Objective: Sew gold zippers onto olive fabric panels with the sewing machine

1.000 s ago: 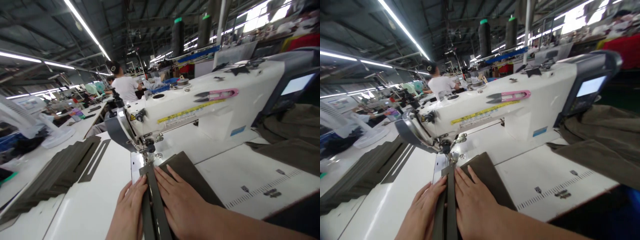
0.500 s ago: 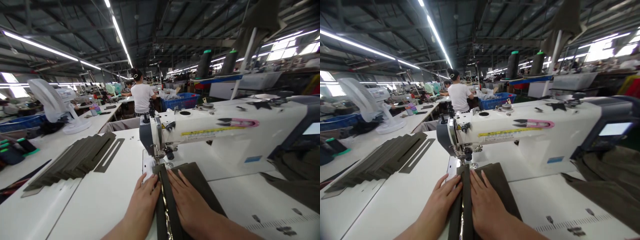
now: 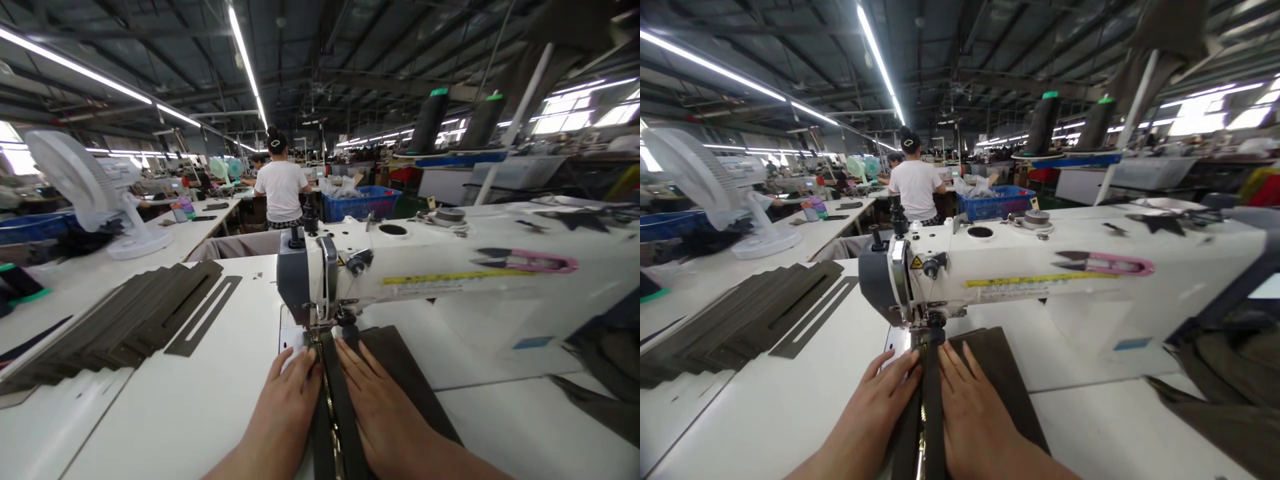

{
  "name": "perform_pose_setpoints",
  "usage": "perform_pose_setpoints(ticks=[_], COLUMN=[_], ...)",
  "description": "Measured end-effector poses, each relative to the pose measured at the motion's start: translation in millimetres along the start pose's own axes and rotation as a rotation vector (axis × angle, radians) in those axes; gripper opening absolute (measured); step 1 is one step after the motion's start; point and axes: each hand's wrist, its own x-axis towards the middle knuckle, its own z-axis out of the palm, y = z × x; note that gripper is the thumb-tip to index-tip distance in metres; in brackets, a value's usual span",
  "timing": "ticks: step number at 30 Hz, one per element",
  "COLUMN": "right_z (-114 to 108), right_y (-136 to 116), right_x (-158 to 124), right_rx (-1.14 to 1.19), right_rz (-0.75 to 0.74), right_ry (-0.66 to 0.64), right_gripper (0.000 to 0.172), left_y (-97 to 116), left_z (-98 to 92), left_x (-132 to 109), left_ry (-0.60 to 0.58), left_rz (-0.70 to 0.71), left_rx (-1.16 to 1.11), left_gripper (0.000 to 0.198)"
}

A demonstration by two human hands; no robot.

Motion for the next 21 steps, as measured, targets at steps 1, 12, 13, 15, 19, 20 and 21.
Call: perform_pose_setpoints(ticks=[1, 12, 13, 15, 19, 20, 21], right_z=[-0.2, 0.6, 0.5, -0.3, -3.2, -3.9, -4.4], right_y=[0.1, 1.3, 1.3, 1.1, 0.3, 0.1, -0.1], right_x=[0.0, 1.4, 1.3, 1.3, 1.8, 1.9, 2.0], right_rx=[0.0, -0.041, -0.041, -0.037, -0.029, -0.028, -0.029], right_rz=[-0.006, -0.005, -0.005, -0.007, -0.001, 0.0, 0.002], right_ry=[0.004, -0.009, -0.013, -0.014, -0.017, -0.021, -0.023], right_gripper=[0.056, 0.057, 0.056, 0.055, 0.056, 0.056, 0.056], left_y=[-0.2, 1.0, 0.9, 0.8, 1.0, 1.2, 1.5], left_z=[-2.7, -7.9, -7.9, -8.0, -8.3, -8.7, -9.2], left_x=[1.0, 6.2, 6.1, 5.8, 4.9, 4.8, 4.9], left_ry=[-0.009, -0.06, -0.061, -0.071, -0.107, -0.113, -0.118], left_rz=[0.007, 0.009, 0.008, 0.006, 0.0, -0.002, -0.005], left_rx=[-0.004, 0.01, 0.01, 0.01, 0.007, 0.003, -0.002], left_gripper=[0.033, 0.028, 0.028, 0.027, 0.027, 0.028, 0.028])
